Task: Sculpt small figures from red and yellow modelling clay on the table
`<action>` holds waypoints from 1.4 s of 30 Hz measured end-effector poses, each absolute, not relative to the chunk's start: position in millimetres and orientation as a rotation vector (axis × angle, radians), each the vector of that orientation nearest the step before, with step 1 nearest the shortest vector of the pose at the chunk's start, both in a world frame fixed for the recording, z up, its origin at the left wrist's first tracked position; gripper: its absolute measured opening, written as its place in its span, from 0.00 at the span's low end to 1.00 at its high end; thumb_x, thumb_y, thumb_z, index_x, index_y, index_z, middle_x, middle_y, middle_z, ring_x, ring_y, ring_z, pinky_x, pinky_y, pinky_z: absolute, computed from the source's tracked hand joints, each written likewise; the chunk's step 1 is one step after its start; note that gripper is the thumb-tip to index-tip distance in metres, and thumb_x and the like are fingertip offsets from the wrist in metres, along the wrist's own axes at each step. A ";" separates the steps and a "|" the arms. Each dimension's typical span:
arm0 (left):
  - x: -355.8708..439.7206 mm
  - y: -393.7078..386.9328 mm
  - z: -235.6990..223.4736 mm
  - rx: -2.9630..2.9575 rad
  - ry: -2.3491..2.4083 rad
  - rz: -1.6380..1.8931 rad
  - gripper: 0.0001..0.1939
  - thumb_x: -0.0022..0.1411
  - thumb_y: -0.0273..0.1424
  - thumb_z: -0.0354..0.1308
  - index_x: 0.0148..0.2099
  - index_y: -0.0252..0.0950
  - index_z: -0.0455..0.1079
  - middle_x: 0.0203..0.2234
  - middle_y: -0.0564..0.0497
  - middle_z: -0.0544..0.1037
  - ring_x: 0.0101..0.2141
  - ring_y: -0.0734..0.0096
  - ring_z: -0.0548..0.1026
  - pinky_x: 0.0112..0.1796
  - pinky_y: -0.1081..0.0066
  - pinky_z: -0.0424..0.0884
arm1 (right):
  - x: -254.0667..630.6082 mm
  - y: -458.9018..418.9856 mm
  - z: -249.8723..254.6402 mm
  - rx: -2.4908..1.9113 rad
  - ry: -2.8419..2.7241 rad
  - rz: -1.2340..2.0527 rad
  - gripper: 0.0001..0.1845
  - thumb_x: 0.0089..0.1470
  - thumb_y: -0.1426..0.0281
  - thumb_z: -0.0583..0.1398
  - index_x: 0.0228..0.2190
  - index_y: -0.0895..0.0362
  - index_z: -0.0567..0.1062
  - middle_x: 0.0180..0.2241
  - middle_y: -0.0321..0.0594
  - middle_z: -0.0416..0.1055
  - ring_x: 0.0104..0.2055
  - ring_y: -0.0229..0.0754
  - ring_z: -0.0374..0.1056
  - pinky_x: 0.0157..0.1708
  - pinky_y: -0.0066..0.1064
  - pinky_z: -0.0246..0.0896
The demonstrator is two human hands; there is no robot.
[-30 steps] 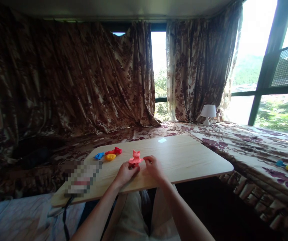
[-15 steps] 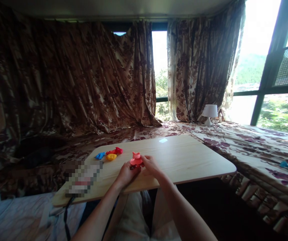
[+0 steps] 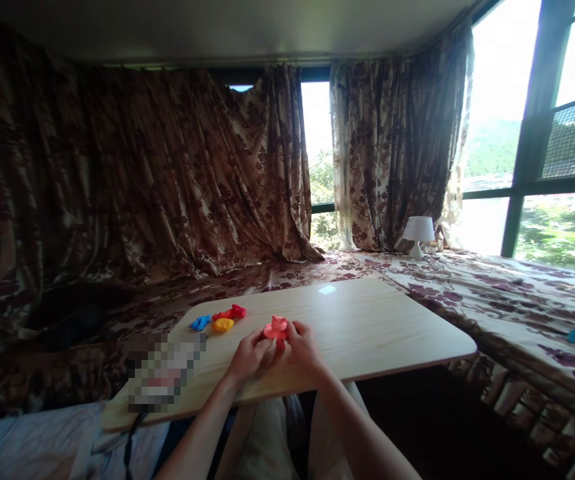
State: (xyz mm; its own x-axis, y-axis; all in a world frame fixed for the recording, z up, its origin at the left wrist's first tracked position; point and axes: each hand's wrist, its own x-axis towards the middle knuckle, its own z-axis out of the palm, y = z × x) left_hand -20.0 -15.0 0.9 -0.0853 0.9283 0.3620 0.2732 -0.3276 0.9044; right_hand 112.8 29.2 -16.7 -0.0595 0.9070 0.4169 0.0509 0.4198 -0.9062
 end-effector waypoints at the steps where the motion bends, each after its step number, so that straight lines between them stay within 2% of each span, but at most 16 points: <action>1: -21.2 -15.6 2.0 1.613 1.282 1.454 0.10 0.50 0.33 0.54 0.34 0.35 0.73 0.29 0.50 0.78 0.34 0.66 0.73 0.37 0.71 0.66 | 112.4 28.5 -16.2 -0.905 -1.459 0.890 0.18 0.49 0.60 0.51 0.16 0.58 0.64 0.15 0.32 0.58 0.20 0.33 0.53 0.20 0.25 0.47; 4: -22.8 -14.5 1.9 1.587 1.257 1.487 0.13 0.54 0.36 0.50 0.30 0.35 0.72 0.26 0.50 0.77 0.31 0.67 0.72 0.36 0.71 0.66 | 111.5 25.8 -14.2 -0.904 -1.446 0.907 0.18 0.49 0.60 0.51 0.15 0.58 0.64 0.15 0.32 0.59 0.19 0.33 0.53 0.19 0.25 0.47; 8: -19.3 -7.3 -1.8 1.490 1.289 1.537 0.15 0.53 0.39 0.51 0.29 0.33 0.71 0.22 0.51 0.75 0.28 0.67 0.72 0.33 0.70 0.66 | 111.1 23.1 -11.3 -0.899 -1.428 0.915 0.19 0.48 0.60 0.52 0.14 0.58 0.64 0.14 0.32 0.58 0.18 0.32 0.53 0.18 0.24 0.46; 14: -13.3 5.4 -3.2 1.370 1.245 1.566 0.15 0.47 0.33 0.55 0.38 0.31 0.69 0.23 0.49 0.76 0.26 0.69 0.74 0.29 0.71 0.67 | 109.5 25.0 -12.3 -0.898 -1.421 0.862 0.18 0.50 0.62 0.51 0.16 0.59 0.66 0.15 0.33 0.61 0.19 0.32 0.55 0.19 0.24 0.49; 18: -11.8 8.9 -4.0 1.359 1.219 1.570 0.16 0.45 0.31 0.57 0.39 0.32 0.66 0.25 0.48 0.77 0.27 0.69 0.74 0.29 0.71 0.68 | 108.9 27.5 -15.1 -0.923 -1.413 0.829 0.17 0.49 0.63 0.51 0.15 0.59 0.66 0.14 0.32 0.60 0.19 0.33 0.55 0.19 0.24 0.48; 24: -15.6 7.4 -4.7 1.354 1.291 1.612 0.17 0.50 0.35 0.54 0.43 0.32 0.65 0.22 0.52 0.75 0.26 0.69 0.73 0.30 0.71 0.67 | 107.7 29.3 -17.3 -0.932 -1.406 0.836 0.20 0.50 0.61 0.50 0.16 0.60 0.68 0.15 0.34 0.63 0.20 0.33 0.57 0.20 0.24 0.51; 34: -16.1 8.3 -5.2 1.410 1.274 1.586 0.20 0.52 0.38 0.53 0.44 0.32 0.67 0.25 0.51 0.77 0.29 0.67 0.74 0.33 0.70 0.68 | 105.9 33.1 -19.9 -0.963 -1.387 0.834 0.19 0.50 0.60 0.50 0.16 0.59 0.67 0.15 0.33 0.61 0.19 0.33 0.56 0.20 0.24 0.51; 42: -15.5 8.0 -4.4 1.381 1.249 1.631 0.12 0.52 0.33 0.54 0.38 0.34 0.70 0.31 0.48 0.79 0.34 0.66 0.75 0.37 0.70 0.69 | 108.0 25.2 -12.7 -0.955 -1.383 0.841 0.19 0.48 0.60 0.51 0.14 0.58 0.65 0.14 0.34 0.61 0.19 0.34 0.57 0.19 0.26 0.51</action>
State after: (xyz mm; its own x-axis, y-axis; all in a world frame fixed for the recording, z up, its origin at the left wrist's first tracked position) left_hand -15.5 8.0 -4.4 -0.2305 0.9100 0.3446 0.0957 -0.3312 0.9387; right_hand 108.0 25.2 -12.7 0.0328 0.9138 0.4049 0.0611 0.4025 -0.9134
